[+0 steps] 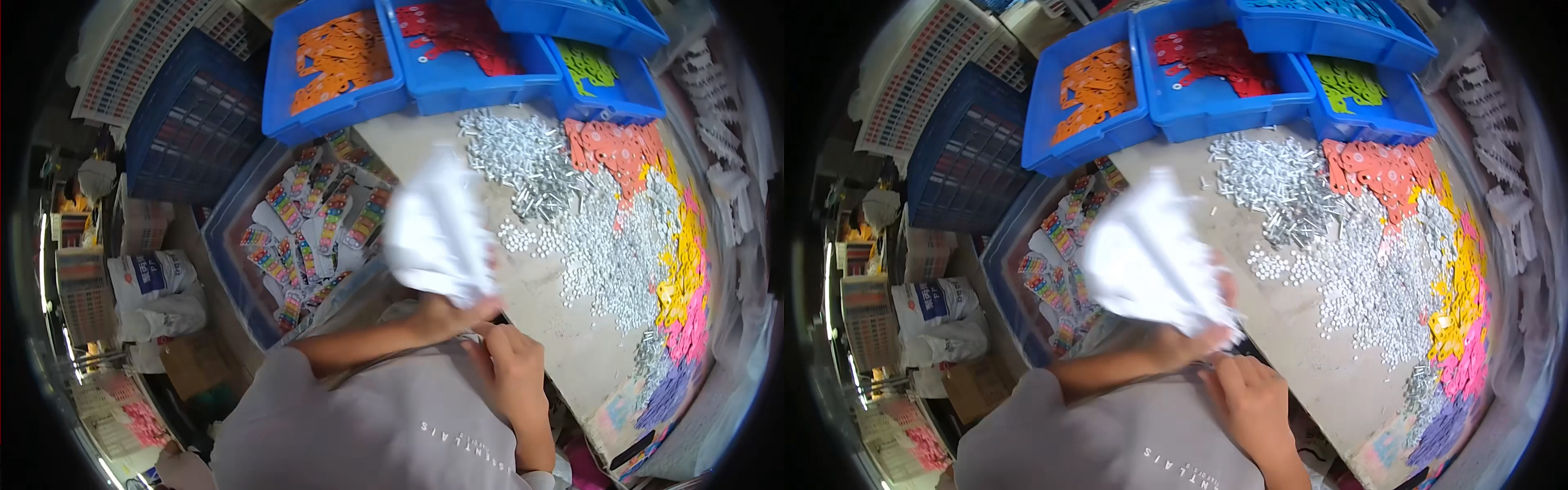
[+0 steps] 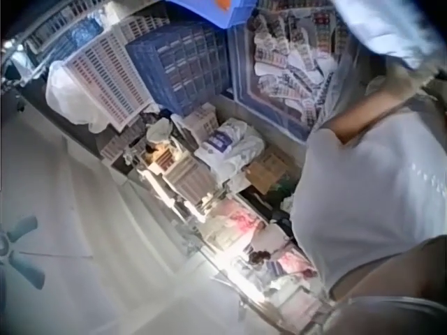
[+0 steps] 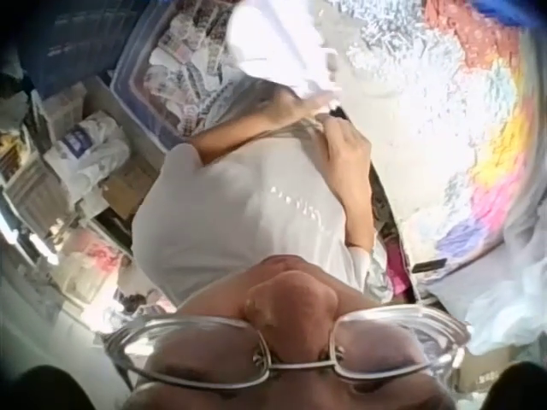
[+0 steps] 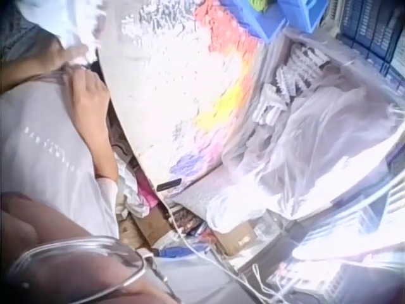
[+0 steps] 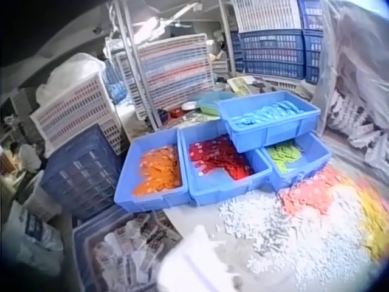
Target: Assembling a toy xylophone by manually placing colorful plastic bars into a white frame.
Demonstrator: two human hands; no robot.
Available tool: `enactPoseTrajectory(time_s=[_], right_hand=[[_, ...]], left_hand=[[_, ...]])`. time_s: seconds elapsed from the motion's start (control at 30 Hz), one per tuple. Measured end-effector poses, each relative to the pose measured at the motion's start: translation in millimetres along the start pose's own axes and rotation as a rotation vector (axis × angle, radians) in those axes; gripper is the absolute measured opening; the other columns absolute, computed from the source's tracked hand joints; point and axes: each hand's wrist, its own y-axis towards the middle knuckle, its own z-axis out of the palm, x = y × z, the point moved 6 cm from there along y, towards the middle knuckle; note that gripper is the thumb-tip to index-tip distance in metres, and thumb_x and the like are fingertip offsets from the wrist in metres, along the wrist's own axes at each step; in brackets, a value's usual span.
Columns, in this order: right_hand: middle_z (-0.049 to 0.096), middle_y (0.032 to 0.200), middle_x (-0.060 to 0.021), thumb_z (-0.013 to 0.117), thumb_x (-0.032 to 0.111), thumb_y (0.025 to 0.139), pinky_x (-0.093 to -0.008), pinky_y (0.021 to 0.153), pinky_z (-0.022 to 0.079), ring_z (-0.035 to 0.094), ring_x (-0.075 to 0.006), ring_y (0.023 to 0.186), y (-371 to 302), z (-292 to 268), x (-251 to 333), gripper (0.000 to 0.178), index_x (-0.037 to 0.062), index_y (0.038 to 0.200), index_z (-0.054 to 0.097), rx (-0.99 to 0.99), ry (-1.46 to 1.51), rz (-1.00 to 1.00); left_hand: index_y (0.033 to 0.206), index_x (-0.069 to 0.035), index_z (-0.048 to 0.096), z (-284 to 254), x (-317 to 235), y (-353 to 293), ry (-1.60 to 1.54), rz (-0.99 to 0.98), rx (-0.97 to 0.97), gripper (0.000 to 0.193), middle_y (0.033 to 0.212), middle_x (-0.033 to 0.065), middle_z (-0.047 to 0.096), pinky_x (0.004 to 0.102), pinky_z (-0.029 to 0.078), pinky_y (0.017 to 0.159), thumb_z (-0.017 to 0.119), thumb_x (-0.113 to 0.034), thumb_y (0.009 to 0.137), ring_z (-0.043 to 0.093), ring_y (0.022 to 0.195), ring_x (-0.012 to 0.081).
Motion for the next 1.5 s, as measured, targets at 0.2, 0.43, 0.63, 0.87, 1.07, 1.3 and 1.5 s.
enactPoseTrajectory(time_s=[0.2, 0.43, 0.63, 0.87, 1.07, 1.3, 1.5], right_hand=[[0.063, 0.075, -0.0094, 0.073, 0.001, 0.086, -0.0329, 0.058, 0.046, 0.059, -0.02, 0.061, -10.3, -14.0, -45.8, 0.017, 0.0006, 0.102, 0.066, -0.308, -0.099, 0.166], [0.066, 0.081, -0.0104, 0.064, 0.008, 0.098, -0.0314, 0.059, 0.046, 0.057, -0.0185, 0.065, -36.7, -10.0, -129.6, 0.009, -0.0007, 0.097, 0.065, -0.464, -0.031, 0.482], [0.06, 0.08, -0.0099, 0.064, 0.008, 0.098, -0.0318, 0.064, 0.046, 0.055, -0.0194, 0.068, -37.3, -10.8, -124.4, 0.01, -0.0015, 0.094, 0.063, -0.531, -0.215, 0.406], [0.058, 0.08, -0.011, 0.063, 0.006, 0.098, -0.0325, 0.065, 0.046, 0.054, -0.0218, 0.068, -40.7, -5.2, -122.8, 0.01, -0.0018, 0.092, 0.061, -0.533, -0.294, 0.368], [0.058, 0.081, -0.0112, 0.063, 0.006, 0.098, -0.033, 0.064, 0.046, 0.055, -0.0217, 0.068, -36.8, -0.4, -119.2, 0.009, -0.0014, 0.092, 0.062, -0.535, -0.302, 0.338], [0.059, 0.075, -0.0122, 0.068, 0.008, 0.093, -0.0366, 0.059, 0.046, 0.058, -0.0255, 0.064, -38.3, -17.2, -117.6, 0.008, 0.002, 0.09, 0.065, -0.584, -0.371, 0.345], [0.061, 0.072, -0.0146, 0.072, 0.007, 0.087, -0.0414, 0.059, 0.047, 0.059, -0.0325, 0.063, -34.8, -18.4, -118.2, 0.008, 0.0034, 0.085, 0.065, -0.583, -0.284, 0.283]], left_hand=[[0.137, 0.0, 0.039, -227.7, 58.2, -63.5, 0.394, -0.056, -0.85, 0.066, 0.114, 0.0083, 0.06, 0.0286, 0.05, 0.087, 0.079, -0.01, 0.084, 0.06, 0.101, 0.0145], [0.106, -0.005, 0.056, -441.9, 115.4, -219.7, 1.727, -0.123, -0.864, 0.054, 0.1, 0.017, 0.06, 0.0473, 0.049, 0.082, 0.084, -0.015, 0.061, 0.061, 0.091, 0.0406], [0.122, -0.003, 0.054, -461.5, 181.2, -218.3, 1.239, -0.596, -0.433, 0.065, 0.115, 0.0217, 0.064, 0.0511, 0.051, 0.087, 0.083, -0.018, 0.065, 0.061, 0.107, 0.044], [0.138, -0.011, 0.048, -467.6, 160.0, -184.4, 1.588, -0.596, -0.65, 0.08, 0.138, 0.0179, 0.054, 0.0499, 0.037, 0.108, 0.085, -0.018, 0.067, 0.049, 0.13, 0.0387], [0.153, -0.013, 0.037, -512.0, 122.1, -191.7, 1.748, -0.825, -0.294, 0.107, 0.159, 0.0222, 0.034, 0.0539, 0.029, 0.117, 0.092, -0.031, 0.063, 0.035, 0.144, 0.0428], [0.11, -0.002, 0.068, -339.3, 26.2, -27.4, 1.295, 0.165, -0.634, 0.021, 0.111, 0.0165, 0.07, 0.0449, 0.048, 0.089, 0.068, -0.007, 0.09, 0.064, 0.103, 0.0346], [0.097, -0.006, 0.063, -79.6, -22.1, 25.6, 1.154, 0.844, -0.033, 0.018, 0.095, 0.0125, 0.065, 0.0456, 0.046, 0.081, 0.07, 0.0, 0.081, 0.061, 0.087, 0.0321]])
